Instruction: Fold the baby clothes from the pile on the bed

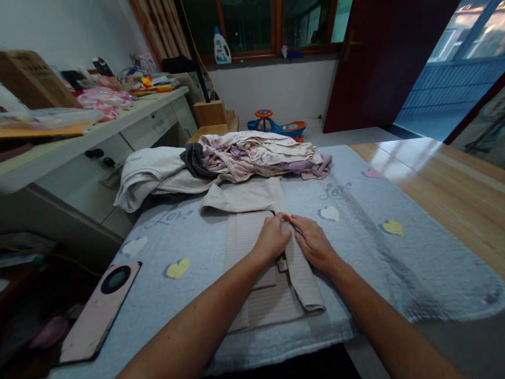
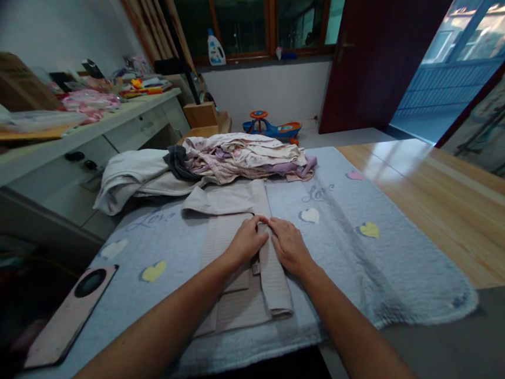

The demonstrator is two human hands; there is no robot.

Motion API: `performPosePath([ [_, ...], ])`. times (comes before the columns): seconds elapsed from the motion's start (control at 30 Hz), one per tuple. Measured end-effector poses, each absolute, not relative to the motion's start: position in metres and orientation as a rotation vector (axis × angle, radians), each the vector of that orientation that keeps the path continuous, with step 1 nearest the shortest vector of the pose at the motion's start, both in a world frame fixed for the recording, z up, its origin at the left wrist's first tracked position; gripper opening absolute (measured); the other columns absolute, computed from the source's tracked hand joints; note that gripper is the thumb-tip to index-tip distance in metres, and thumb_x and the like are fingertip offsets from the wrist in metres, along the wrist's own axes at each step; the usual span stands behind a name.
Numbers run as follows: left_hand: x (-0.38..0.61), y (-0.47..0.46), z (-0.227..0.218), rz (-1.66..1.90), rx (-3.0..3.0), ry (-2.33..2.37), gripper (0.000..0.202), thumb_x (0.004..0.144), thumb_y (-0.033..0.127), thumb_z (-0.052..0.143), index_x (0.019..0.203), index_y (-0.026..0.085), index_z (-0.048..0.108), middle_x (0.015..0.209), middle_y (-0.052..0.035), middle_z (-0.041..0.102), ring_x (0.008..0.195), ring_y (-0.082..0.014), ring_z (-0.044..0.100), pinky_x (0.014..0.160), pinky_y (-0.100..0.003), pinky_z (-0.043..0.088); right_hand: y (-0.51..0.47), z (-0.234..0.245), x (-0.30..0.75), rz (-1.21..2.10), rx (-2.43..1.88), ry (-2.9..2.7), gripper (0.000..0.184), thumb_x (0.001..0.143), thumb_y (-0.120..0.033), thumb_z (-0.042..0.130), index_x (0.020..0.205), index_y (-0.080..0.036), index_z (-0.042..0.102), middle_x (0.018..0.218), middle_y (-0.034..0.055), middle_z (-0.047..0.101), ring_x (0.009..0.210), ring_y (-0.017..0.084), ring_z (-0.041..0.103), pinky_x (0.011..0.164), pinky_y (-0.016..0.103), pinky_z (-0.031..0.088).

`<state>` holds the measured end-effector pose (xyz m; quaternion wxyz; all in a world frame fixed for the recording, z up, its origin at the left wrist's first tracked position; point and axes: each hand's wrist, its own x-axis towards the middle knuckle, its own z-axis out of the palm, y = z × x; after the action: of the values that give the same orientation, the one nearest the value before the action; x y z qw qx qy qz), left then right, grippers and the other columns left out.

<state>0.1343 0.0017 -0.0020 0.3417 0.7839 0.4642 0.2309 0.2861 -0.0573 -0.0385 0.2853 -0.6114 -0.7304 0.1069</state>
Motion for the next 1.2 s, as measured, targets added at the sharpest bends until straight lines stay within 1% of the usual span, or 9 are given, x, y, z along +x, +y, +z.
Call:
performPosePath([
  [0.07,0.13,0.0,0.0,0.527,2.194,1.229,0.037,0.081,0.012,0.057,0.117,0.019,0.063,0.109,-0.01,0.065,0.108,-0.0239,0.061,0.097,-0.033,0.046,-0.059,-0.037,0.285,0.267,-1.656,-1.998,0.051,0.096,-0.024,0.041,0.147,-0.021,0.047,0.152,0.0093,0.048,0.139,0.024,0.04,0.115,0.047,0.033],
  [0.17,0.124,0.0,0.003,0.336,2.349,1.306,0.037,0.086,0.018,0.057,0.123,0.02,0.061,0.113,-0.0117,0.062,0.098,-0.0245,0.065,0.089,-0.034,0.049,-0.063,-0.034,0.282,0.226,-1.729,-2.088,0.054,0.095,-0.024,0.045,0.149,-0.018,0.046,0.156,0.0087,0.043,0.143,0.027,0.034,0.117,0.047,0.03],
  [0.27,0.118,0.006,0.004,0.218,2.463,1.277,0.034,0.088,0.021,0.058,0.121,0.021,0.064,0.114,-0.011,0.06,0.099,-0.0246,0.065,0.086,-0.033,0.049,-0.065,-0.031,0.278,0.186,-1.813,-2.137,0.053,0.094,-0.023,0.046,0.147,-0.018,0.049,0.158,0.0075,0.041,0.144,0.029,0.031,0.117,0.047,0.029],
  [0.5,0.109,0.027,-0.004,0.241,2.528,1.086,0.031,0.087,0.018,0.058,0.117,0.017,0.069,0.102,-0.0092,0.065,0.1,-0.0235,0.063,0.09,-0.031,0.047,-0.073,-0.02,0.272,0.197,-1.871,-2.17,0.051,0.096,-0.025,0.046,0.146,-0.015,0.05,0.159,0.0105,0.037,0.146,0.03,0.029,0.117,0.048,0.027],
  [0.63,0.106,0.029,-0.007,0.294,2.584,1.038,0.03,0.089,0.022,0.058,0.117,0.017,0.07,0.106,-0.0104,0.063,0.101,-0.0236,0.061,0.091,-0.032,0.047,-0.093,-0.013,0.264,0.215,-1.839,-2.263,0.05,0.097,-0.03,0.048,0.144,-0.012,0.051,0.16,0.0147,0.034,0.148,0.032,0.027,0.118,0.051,0.025],
  [0.8,0.105,0.04,-0.005,0.323,2.697,1.037,0.028,0.09,0.025,0.06,0.114,0.02,0.072,0.11,-0.0103,0.061,0.105,-0.0244,0.058,0.098,-0.035,0.045,-0.119,-0.014,0.261,0.249,-1.837,-2.386,0.059,0.097,-0.035,0.046,0.151,-0.012,0.04,0.162,0.013,0.031,0.15,0.028,0.025,0.12,0.051,0.023],
  [1.03,0.098,0.067,-0.008,0.288,2.722,1.067,0.041,0.09,0.012,0.052,0.128,0.02,0.064,0.122,-0.0102,0.062,0.113,-0.0225,0.056,0.101,-0.034,0.044,-0.137,-0.017,0.27,0.283,-1.774,-2.475,0.069,0.094,-0.044,0.049,0.156,-0.016,0.033,0.165,0.012,0.021,0.152,0.031,0.02,0.12,0.056,0.021],
  [1.13,0.093,0.075,-0.009,0.29,2.779,1.062,0.046,0.091,0.007,0.046,0.132,0.021,0.062,0.126,-0.0094,0.062,0.114,-0.0225,0.055,0.1,-0.034,0.044,-0.136,-0.011,0.271,0.291,-1.737,-2.457,0.07,0.091,-0.045,0.055,0.153,-0.016,0.038,0.163,0.0145,0.027,0.149,0.034,0.025,0.119,0.055,0.025],
  [1.2,0.089,0.077,-0.007,0.299,2.817,1.096,0.045,0.092,0.009,0.046,0.131,0.022,0.062,0.127,-0.0089,0.061,0.113,-0.0227,0.055,0.099,-0.034,0.045,-0.13,-0.005,0.27,0.29,-1.695,-2.422,0.059,0.091,-0.043,0.057,0.144,-0.016,0.051,0.155,0.016,0.042,0.143,0.033,0.037,0.116,0.052,0.03],
])
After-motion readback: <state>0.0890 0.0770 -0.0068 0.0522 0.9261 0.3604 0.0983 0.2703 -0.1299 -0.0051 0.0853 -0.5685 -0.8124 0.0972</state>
